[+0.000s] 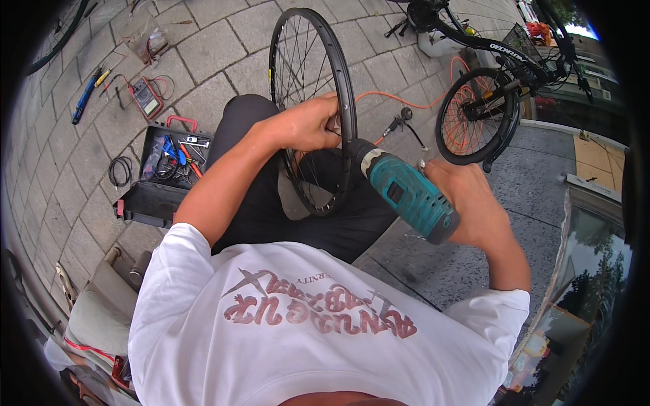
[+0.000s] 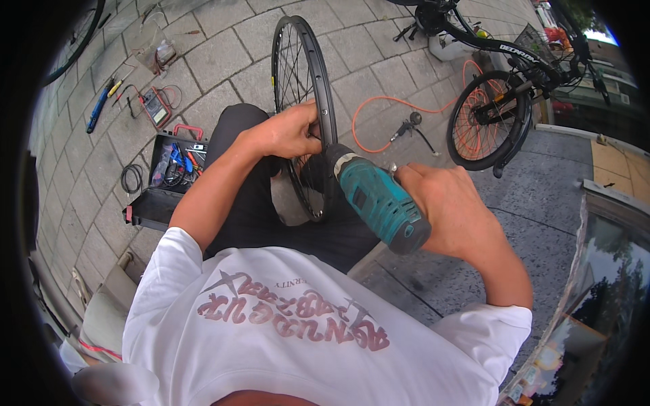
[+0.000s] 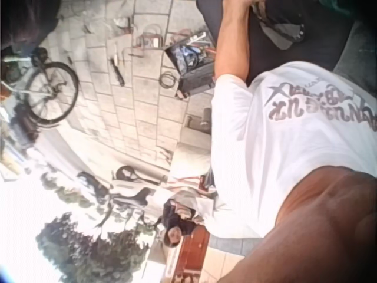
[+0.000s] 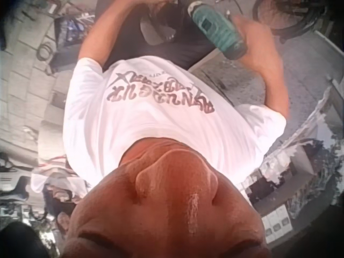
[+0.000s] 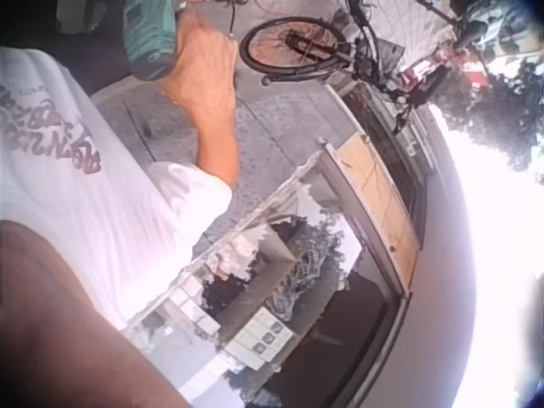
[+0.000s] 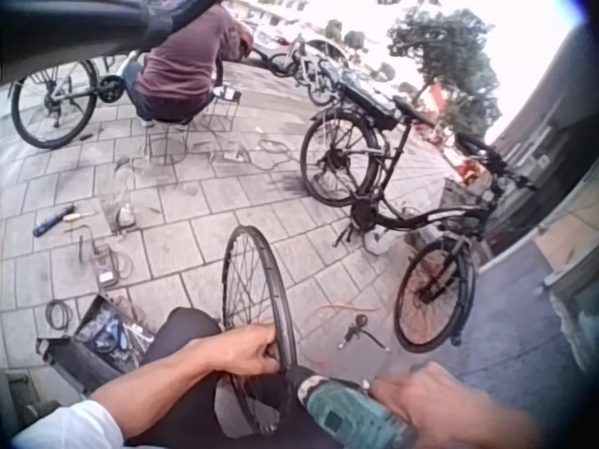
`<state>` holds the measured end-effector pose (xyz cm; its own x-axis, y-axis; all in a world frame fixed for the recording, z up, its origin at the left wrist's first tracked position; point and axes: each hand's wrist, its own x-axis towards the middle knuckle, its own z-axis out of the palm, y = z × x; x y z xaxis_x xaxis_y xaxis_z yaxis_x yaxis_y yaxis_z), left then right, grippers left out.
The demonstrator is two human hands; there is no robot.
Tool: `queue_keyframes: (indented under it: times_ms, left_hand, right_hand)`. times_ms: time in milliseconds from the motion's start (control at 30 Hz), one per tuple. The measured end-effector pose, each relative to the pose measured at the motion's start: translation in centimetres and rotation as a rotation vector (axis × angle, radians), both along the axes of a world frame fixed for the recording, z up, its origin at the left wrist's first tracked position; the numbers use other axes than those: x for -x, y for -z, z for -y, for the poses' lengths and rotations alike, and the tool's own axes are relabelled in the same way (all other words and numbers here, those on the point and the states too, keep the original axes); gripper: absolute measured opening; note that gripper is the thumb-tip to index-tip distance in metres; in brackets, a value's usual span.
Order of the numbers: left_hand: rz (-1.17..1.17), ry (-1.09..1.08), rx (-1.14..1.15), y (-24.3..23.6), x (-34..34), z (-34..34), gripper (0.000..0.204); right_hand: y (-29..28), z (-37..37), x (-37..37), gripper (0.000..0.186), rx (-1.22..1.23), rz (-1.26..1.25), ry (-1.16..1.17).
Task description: The person uses a cordless drill to remove bolts from a bicycle wheel rim, then manually removes the rim and inserts a red wire into the hub area. The person continues to adjust the wire and rim components by hand.
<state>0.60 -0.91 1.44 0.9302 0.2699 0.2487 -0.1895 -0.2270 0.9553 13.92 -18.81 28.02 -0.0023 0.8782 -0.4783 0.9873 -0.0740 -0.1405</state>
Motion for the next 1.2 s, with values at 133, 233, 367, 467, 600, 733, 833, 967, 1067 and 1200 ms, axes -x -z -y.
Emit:
queue_keyframes:
  times_ms: [133,233,367,467,600,733,833,967,1067,1200]
  left_hand:
    - [-0.025,0.0,0.01,-0.6,0.1,-0.1,0.028]
    - [0.027,0.008,-0.01,0.0,0.1,0.6,0.029]
    - [-0.055,0.028,0.038,-0.2,0.2,0.4,0.03]
    - [-0.065,0.032,0.019,-0.5,0.6,0.0,0.033]
    - [-0.041,0.014,-0.005,0.6,0.3,0.2,0.04]
    - [-0.056,0.015,-0.01,0.3,0.2,0.4,0.042]
    - [-0.093,0.035,-0.007,-0.2,0.4,0.1,0.044]
    - [-0.095,0.039,0.045,-0.4,0.5,0.0,0.046]
    - [-0.079,0.037,0.092,-0.6,0.6,0.1,0.048]
    - [-0.067,0.029,0.071,-0.8,0.7,0.1,0.05]
  right_hand:
    - [-0.1,-0.3,0.0,0.034,0.054,-0.004,0.005]
    - [0.0,0.1,-0.5,0.034,0.062,-0.111,0.094]
    - [-0.3,0.1,-0.4,0.03,0.006,-0.1,0.051]
    - [-1.3,0.4,-1.3,0.024,-0.049,-0.226,0.106]
    - [-0.6,0.3,-1.6,0.018,-0.108,-0.415,0.345]
    - [0.0,-1.2,-0.9,0.018,-0.094,-0.375,0.558]
    - [0.6,-1.5,-1.5,0.02,-0.091,-0.385,0.536]
    - [1.0,-1.9,-2.3,0.02,-0.074,-0.394,0.487]
    - [1.1,-2.3,-2.2,0.023,-0.082,-0.392,0.5]
    - [1.4,-2.6,-2.2,0.027,-0.066,-0.41,0.545]
